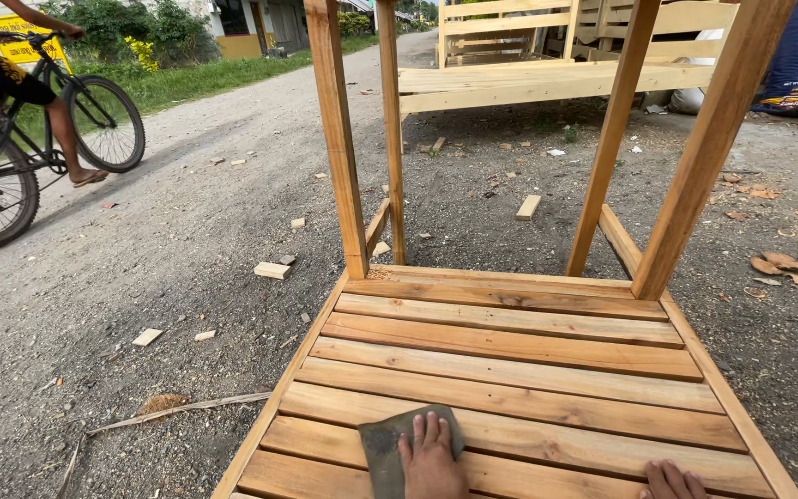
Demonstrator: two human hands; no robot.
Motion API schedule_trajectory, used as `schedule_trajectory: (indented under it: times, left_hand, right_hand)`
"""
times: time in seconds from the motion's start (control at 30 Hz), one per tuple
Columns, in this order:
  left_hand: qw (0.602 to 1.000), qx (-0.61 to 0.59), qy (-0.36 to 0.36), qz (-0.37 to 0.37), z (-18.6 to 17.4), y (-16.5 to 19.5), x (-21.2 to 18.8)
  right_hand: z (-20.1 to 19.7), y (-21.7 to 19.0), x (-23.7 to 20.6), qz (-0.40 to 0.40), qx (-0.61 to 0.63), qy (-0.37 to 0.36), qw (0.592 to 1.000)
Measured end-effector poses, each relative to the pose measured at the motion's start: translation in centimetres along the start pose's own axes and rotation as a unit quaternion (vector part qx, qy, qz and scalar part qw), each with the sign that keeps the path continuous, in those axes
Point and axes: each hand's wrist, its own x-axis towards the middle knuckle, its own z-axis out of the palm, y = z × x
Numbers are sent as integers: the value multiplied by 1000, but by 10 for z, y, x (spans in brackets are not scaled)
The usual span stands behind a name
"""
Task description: The person sands the slatted seat of a wooden chair frame using a sanding block. They hold the frame with one hand and rub the sanding block back and forth across the slats.
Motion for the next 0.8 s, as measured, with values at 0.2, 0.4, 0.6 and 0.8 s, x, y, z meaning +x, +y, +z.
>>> schedule_trajectory:
  times: [0.2,0.4,0.6,0.8]
  left_hand:
    - [966,-41,-68,245,69,90,-7]
    - [999,27,27,17,-36,20,-31]
    - [997,-13,-67,45,-27,112,-59]
    - [981,-29,-39,187,-9,125,-75]
  right_hand:
    - [-9,1,1,131,-64,-208,967]
    - [-11,-4,-13,202,-111,-368,901]
    - [-15,-7,1,244,-92,-515,817]
    - [-64,-28,19,246,-46,-439,863]
